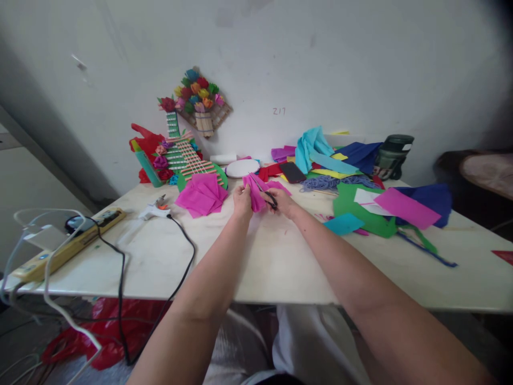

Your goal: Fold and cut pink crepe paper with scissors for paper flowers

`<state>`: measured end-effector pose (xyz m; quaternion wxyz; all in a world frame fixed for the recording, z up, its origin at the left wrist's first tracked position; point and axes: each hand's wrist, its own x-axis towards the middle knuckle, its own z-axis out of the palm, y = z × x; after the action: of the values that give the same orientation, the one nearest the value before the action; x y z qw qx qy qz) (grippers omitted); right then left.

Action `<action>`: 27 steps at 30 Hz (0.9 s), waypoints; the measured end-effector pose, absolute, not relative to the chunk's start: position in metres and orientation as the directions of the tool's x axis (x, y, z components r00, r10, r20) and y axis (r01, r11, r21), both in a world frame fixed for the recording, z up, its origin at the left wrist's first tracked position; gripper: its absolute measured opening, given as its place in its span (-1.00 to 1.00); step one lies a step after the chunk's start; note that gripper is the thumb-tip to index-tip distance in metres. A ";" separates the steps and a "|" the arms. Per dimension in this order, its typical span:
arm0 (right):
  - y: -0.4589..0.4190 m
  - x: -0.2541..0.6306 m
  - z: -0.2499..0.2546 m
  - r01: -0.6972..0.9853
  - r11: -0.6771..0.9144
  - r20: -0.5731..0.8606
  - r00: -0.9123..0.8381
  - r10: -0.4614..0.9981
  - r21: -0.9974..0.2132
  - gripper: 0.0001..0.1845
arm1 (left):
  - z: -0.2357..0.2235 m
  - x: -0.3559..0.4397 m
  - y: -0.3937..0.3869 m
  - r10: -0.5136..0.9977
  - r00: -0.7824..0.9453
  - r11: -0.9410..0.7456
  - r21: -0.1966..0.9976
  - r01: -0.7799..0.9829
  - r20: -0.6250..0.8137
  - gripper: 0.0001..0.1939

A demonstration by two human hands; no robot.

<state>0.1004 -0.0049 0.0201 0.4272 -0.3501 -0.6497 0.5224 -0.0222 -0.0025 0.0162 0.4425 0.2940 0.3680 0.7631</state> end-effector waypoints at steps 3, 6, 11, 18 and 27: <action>-0.007 0.099 0.022 0.021 0.215 0.193 -0.365 0.911 -0.976 -0.68 | 0.018 -0.022 -0.004 0.894 -0.435 -0.329 0.818 -0.472 0.108 -0.66; -0.009 0.097 0.024 0.029 0.204 0.182 -0.343 0.922 -0.979 -0.70 | 0.019 -0.022 -0.005 0.894 -0.438 -0.320 0.823 -0.470 0.097 -0.67; -0.008 0.099 0.024 0.005 0.196 0.179 -0.376 0.909 -0.981 -0.70 | 0.020 -0.023 -0.006 0.886 -0.450 -0.341 0.818 -0.462 0.115 -0.66; -0.006 0.106 0.021 -0.045 0.180 0.181 -0.429 0.885 -0.983 -0.64 | 0.022 -0.022 -0.008 0.903 -0.414 -0.327 0.803 -0.498 0.110 -0.69; -0.007 0.110 0.025 -0.032 0.177 0.172 -0.456 0.873 -0.984 -0.65 | 0.021 -0.021 -0.010 0.931 -0.328 -0.318 0.802 -0.507 0.162 -0.70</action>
<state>0.1097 -0.0075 0.0255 0.4089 -0.3239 -0.6490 0.5538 -0.0215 -0.0099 0.0208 0.4822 0.3218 0.3295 0.7452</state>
